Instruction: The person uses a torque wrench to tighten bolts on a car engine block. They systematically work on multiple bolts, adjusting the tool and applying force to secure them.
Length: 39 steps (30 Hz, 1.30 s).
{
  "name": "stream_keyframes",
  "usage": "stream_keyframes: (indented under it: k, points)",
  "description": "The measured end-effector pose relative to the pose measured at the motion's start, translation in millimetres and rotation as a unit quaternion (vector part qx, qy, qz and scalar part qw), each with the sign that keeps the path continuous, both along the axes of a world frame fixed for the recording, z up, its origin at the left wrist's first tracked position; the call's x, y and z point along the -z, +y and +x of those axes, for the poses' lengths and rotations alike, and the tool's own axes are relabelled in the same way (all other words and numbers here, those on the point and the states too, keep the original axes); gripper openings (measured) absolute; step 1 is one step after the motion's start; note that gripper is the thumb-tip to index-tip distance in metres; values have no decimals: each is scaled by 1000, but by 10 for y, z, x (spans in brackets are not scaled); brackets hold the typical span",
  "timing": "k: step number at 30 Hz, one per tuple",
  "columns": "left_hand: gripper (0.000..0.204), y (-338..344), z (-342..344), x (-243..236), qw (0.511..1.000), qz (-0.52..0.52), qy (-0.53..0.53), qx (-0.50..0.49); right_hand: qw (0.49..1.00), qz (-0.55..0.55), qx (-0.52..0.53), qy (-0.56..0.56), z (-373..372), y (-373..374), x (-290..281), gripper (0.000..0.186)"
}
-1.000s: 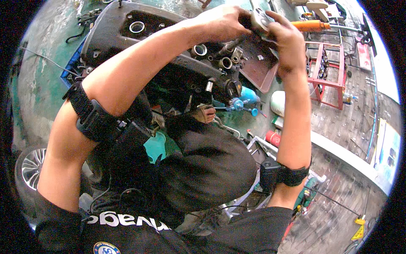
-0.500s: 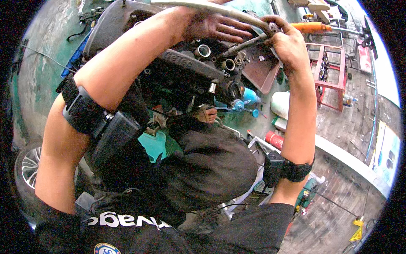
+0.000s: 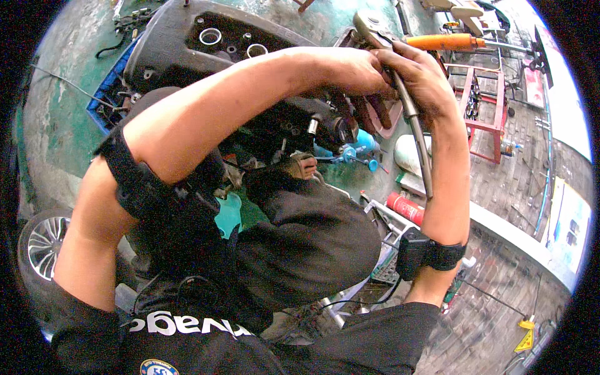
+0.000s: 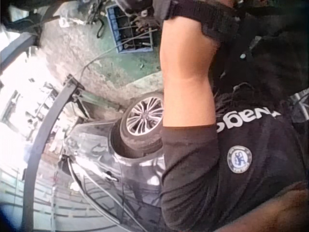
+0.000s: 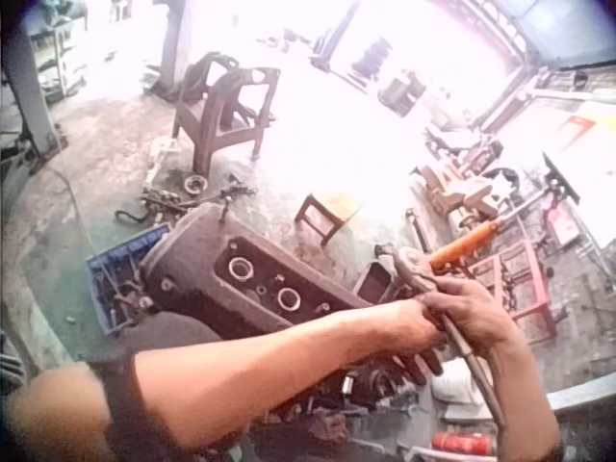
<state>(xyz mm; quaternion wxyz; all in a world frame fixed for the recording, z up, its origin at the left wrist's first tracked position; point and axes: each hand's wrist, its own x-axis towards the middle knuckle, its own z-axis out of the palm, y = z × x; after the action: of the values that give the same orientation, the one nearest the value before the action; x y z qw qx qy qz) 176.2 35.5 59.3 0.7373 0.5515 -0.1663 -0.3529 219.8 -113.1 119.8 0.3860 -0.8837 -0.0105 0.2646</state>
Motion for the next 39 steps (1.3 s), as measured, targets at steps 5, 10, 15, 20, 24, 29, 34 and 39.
stream_keyframes:
  k: [5, 10, 15, 20, 24, 29, 34, 39]
  points:
    - [31, 111, 201, 125, 966, 216, -133, 53, 978, -119, -144, -90, -146, 18, -137, 22]
    - [36, 502, 387, 523, 829, 494, -261, 0, 878, -292, -194, -325, -347, -74, -99, 40]
    - [53, 597, 416, 846, 857, 417, -288, -93, 879, -220, -108, -409, -487, -212, 91, 35]
    - [43, 447, 399, 917, 862, 402, -303, -63, 885, -177, -63, -425, -649, -360, 247, 32]
    - [36, 242, 382, 927, 852, 418, -310, -50, 893, -121, -23, -433, -788, -415, 297, 29]
    - [41, 106, 354, 929, 870, 420, -254, -45, 909, -46, 27, -414, -907, -436, 242, 26]
    - [39, 85, 333, 838, 877, 413, -247, -15, 908, -54, 44, -412, -1004, -470, 145, 26]
    - [32, 98, 279, 722, 890, 353, -289, -2, 921, 13, 134, -365, -1172, -520, 89, 28]
